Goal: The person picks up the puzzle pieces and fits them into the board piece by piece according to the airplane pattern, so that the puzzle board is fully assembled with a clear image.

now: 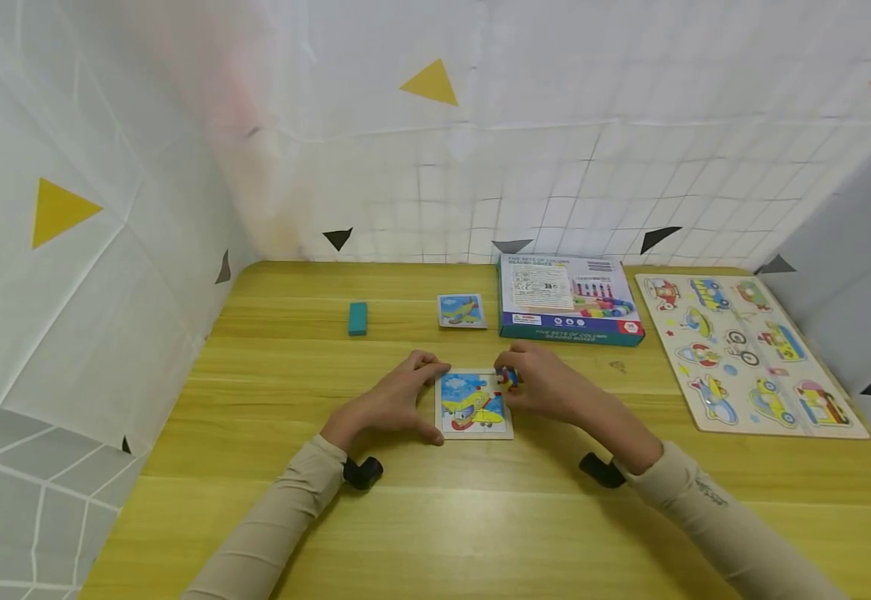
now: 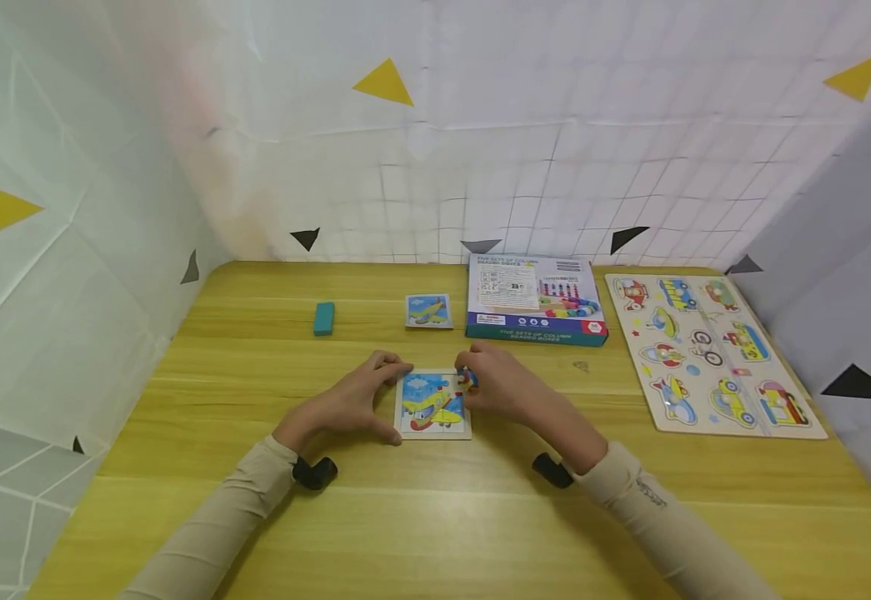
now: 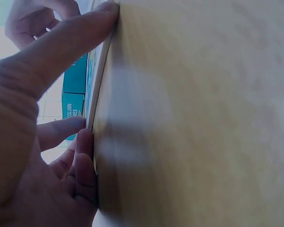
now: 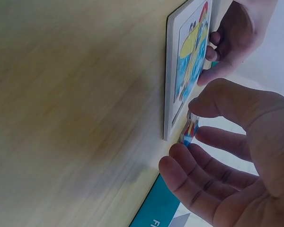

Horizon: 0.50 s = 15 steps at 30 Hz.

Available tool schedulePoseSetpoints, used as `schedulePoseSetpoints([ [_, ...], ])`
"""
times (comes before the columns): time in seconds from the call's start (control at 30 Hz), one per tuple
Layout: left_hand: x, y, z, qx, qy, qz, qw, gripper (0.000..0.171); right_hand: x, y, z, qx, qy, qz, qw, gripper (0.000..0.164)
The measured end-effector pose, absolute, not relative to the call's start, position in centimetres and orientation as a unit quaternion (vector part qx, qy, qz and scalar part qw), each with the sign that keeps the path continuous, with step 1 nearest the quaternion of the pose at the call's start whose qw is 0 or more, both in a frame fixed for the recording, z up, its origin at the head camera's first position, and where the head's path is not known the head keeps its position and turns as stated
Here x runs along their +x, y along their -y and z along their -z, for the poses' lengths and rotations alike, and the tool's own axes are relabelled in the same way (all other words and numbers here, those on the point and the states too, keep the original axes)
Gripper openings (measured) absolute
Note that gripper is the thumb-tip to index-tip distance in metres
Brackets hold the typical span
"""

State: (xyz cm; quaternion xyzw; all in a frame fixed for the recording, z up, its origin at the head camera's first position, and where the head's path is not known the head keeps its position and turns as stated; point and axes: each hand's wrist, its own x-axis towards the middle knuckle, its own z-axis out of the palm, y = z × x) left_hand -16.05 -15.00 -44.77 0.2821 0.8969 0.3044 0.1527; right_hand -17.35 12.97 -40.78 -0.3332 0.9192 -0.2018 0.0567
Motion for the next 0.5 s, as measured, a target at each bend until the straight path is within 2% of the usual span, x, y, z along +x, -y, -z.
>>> schedulePoseSetpoints([
  [0.5, -16.2, 15.0, 44.9, 0.285, -0.895, -0.307, 0.153, 0.107, -17.7, -11.9, 41.2, -0.347, -0.913, 0.208, 0.057, 0.035],
])
